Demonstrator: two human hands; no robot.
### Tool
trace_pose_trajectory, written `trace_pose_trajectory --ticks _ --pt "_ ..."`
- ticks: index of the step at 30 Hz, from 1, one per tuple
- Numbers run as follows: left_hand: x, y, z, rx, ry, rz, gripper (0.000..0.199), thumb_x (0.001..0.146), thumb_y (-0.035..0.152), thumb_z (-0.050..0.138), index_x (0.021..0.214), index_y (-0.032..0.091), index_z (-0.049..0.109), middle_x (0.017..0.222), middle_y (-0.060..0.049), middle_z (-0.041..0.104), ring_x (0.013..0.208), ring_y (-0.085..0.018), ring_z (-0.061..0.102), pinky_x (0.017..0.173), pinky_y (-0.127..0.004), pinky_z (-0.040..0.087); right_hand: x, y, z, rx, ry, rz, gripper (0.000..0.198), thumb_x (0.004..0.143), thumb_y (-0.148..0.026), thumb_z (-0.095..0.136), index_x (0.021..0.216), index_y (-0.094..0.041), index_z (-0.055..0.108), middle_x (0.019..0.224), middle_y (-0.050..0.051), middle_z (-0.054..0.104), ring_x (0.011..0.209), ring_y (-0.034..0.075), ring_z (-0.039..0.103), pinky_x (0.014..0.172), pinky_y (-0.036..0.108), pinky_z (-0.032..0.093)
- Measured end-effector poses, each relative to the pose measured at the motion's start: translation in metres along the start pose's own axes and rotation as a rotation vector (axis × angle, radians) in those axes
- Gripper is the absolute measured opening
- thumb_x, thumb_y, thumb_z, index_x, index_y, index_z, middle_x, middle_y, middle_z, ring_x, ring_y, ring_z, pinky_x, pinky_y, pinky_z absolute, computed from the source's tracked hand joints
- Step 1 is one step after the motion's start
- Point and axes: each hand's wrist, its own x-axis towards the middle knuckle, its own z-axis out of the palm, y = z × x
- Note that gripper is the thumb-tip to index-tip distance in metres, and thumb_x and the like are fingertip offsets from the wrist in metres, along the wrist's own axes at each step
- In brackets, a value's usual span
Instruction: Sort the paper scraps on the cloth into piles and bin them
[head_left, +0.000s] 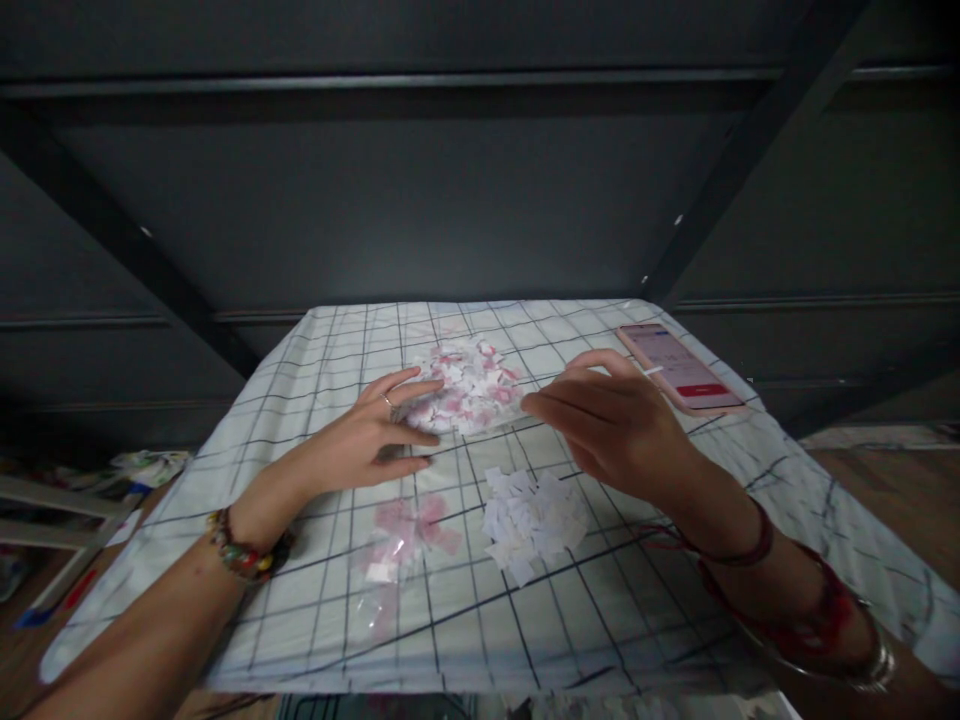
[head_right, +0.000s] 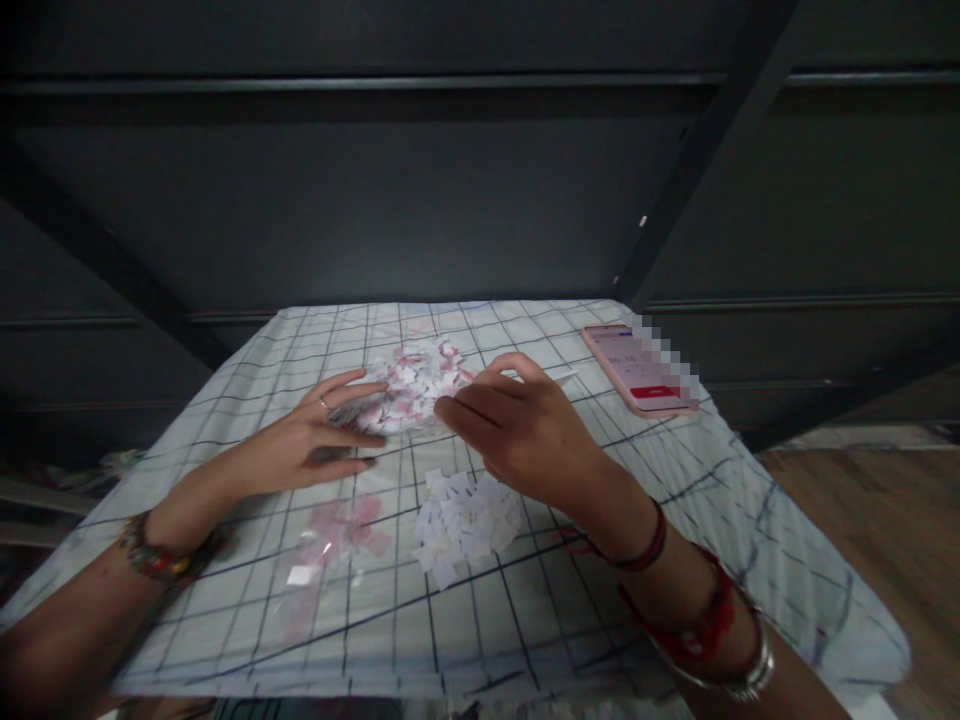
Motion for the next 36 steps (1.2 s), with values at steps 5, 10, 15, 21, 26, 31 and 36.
trace_pose_trajectory --ticks 5,10,15,21,26,31,36 --pt "0.000 0.000 -0.002 0.006 0.009 0.008 0.023 0.086 0.030 0.056 0.106 0.024 0.067 0.144 -0.007 0.031 0.134 -0.030 0.021 0.110 -0.053 0.019 -0.001 -0.001 -0.005 -0.027 0.037 -0.023 0.025 0.079 0.003 0.044 0.092 -0.015 0.056 0.076 0.001 0.068 0.068 0.012 0.057 0.074 0.031 0.044" --pt "0.001 0.000 -0.001 0.008 0.023 0.009 0.023 0.086 0.029 0.055 0.105 0.023 0.067 0.143 -0.007 0.032 0.134 -0.029 0.021 0.109 -0.051 0.022 0.002 -0.003 -0.006 -0.053 0.006 -0.060 0.021 0.082 0.001 0.043 0.085 -0.015 0.056 0.070 0.000 0.066 0.064 0.012 0.056 0.073 0.031 0.043" --pt "0.000 -0.002 0.000 -0.001 0.016 0.006 0.022 0.086 0.028 0.056 0.105 0.024 0.067 0.144 -0.006 0.033 0.134 -0.029 0.022 0.109 -0.052 0.022 0.001 -0.001 -0.009 -0.015 0.045 -0.040 0.022 0.080 0.001 0.046 0.091 -0.017 0.055 0.074 -0.001 0.067 0.066 0.012 0.057 0.075 0.031 0.044" --pt "0.001 -0.002 0.000 -0.015 0.011 0.007 0.022 0.086 0.029 0.057 0.106 0.024 0.066 0.144 -0.006 0.033 0.133 -0.028 0.024 0.109 -0.052 0.021 -0.001 0.004 -0.011 0.026 -0.033 -0.050 0.023 0.079 0.002 0.044 0.086 -0.016 0.055 0.070 0.000 0.065 0.063 0.012 0.055 0.073 0.032 0.045" --pt "0.001 0.000 0.000 -0.016 0.007 0.021 0.023 0.087 0.030 0.055 0.106 0.023 0.066 0.143 -0.008 0.032 0.134 -0.029 0.022 0.109 -0.052 0.022 -0.005 0.012 -0.014 0.061 0.032 0.000 0.029 0.078 0.003 0.045 0.093 -0.019 0.055 0.071 -0.002 0.065 0.064 0.012 0.054 0.073 0.032 0.046" --pt "0.001 0.001 0.001 -0.017 -0.010 0.017 0.028 0.085 0.032 0.058 0.112 0.026 0.062 0.145 -0.005 0.030 0.134 -0.028 0.022 0.110 -0.052 0.020 -0.010 0.020 -0.015 0.120 -0.060 0.001 0.023 0.080 0.000 0.045 0.089 -0.018 0.057 0.069 -0.001 0.064 0.063 0.013 0.054 0.070 0.031 0.046" --pt "0.001 0.002 0.001 -0.018 -0.039 0.027 0.026 0.085 0.034 0.059 0.109 0.025 0.064 0.145 -0.005 0.029 0.134 -0.028 0.021 0.110 -0.051 0.019 -0.009 0.023 -0.018 0.173 -0.027 0.042 0.021 0.082 -0.003 0.047 0.089 -0.020 0.057 0.070 -0.002 0.064 0.065 0.011 0.057 0.073 0.030 0.046"
